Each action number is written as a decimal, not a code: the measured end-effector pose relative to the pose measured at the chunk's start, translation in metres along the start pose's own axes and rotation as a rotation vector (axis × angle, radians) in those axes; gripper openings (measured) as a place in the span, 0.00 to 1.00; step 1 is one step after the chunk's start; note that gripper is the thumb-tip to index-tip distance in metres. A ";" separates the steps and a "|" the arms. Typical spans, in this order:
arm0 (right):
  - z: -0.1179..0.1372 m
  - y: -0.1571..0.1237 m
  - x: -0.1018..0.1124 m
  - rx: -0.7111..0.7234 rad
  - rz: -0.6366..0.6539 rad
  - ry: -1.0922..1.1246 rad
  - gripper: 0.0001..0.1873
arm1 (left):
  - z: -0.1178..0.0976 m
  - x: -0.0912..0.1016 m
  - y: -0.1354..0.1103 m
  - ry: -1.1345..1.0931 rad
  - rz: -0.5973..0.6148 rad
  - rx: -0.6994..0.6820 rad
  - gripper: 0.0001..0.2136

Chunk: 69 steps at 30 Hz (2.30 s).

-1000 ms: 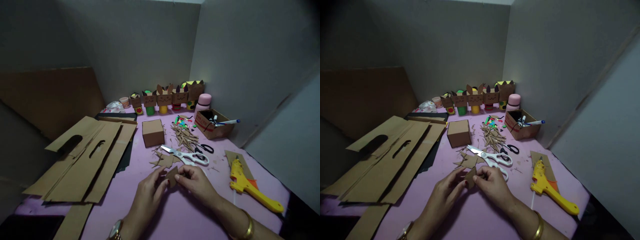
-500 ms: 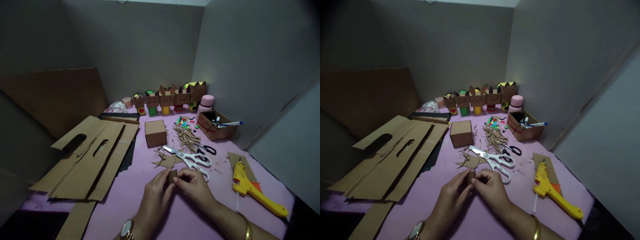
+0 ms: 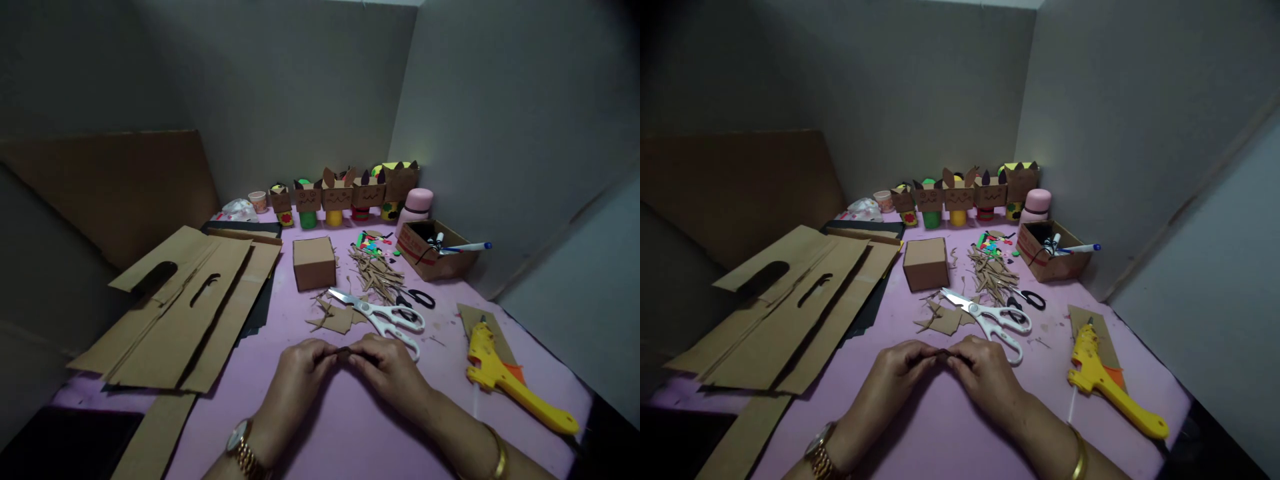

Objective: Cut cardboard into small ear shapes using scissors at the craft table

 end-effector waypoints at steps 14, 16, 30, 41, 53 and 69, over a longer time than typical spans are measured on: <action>-0.002 0.000 0.000 0.036 -0.007 -0.012 0.09 | -0.002 -0.003 -0.002 -0.073 -0.030 -0.113 0.07; -0.002 0.000 0.001 0.043 -0.002 -0.001 0.11 | -0.003 -0.003 -0.002 -0.075 -0.034 -0.114 0.08; -0.001 0.000 -0.001 0.044 -0.026 -0.017 0.12 | -0.004 -0.004 -0.004 -0.038 -0.035 -0.071 0.08; 0.000 -0.001 0.000 0.050 -0.029 -0.051 0.09 | -0.006 -0.003 -0.005 -0.031 -0.039 -0.112 0.07; 0.000 0.000 -0.001 0.046 0.019 -0.083 0.11 | -0.006 -0.003 -0.004 -0.012 0.000 -0.078 0.08; -0.006 0.006 0.004 -0.110 0.077 0.264 0.11 | 0.006 -0.010 0.002 -0.749 0.037 0.353 0.08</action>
Point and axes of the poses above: each hand's wrist, its own y-axis towards the middle knuckle, its own x-axis out of the back of the hand, z = x × y, the point moved 4 cm from there along y, towards the middle knuckle, and after that the axes turned 15 degrees about -y, right-handed, at the moved point
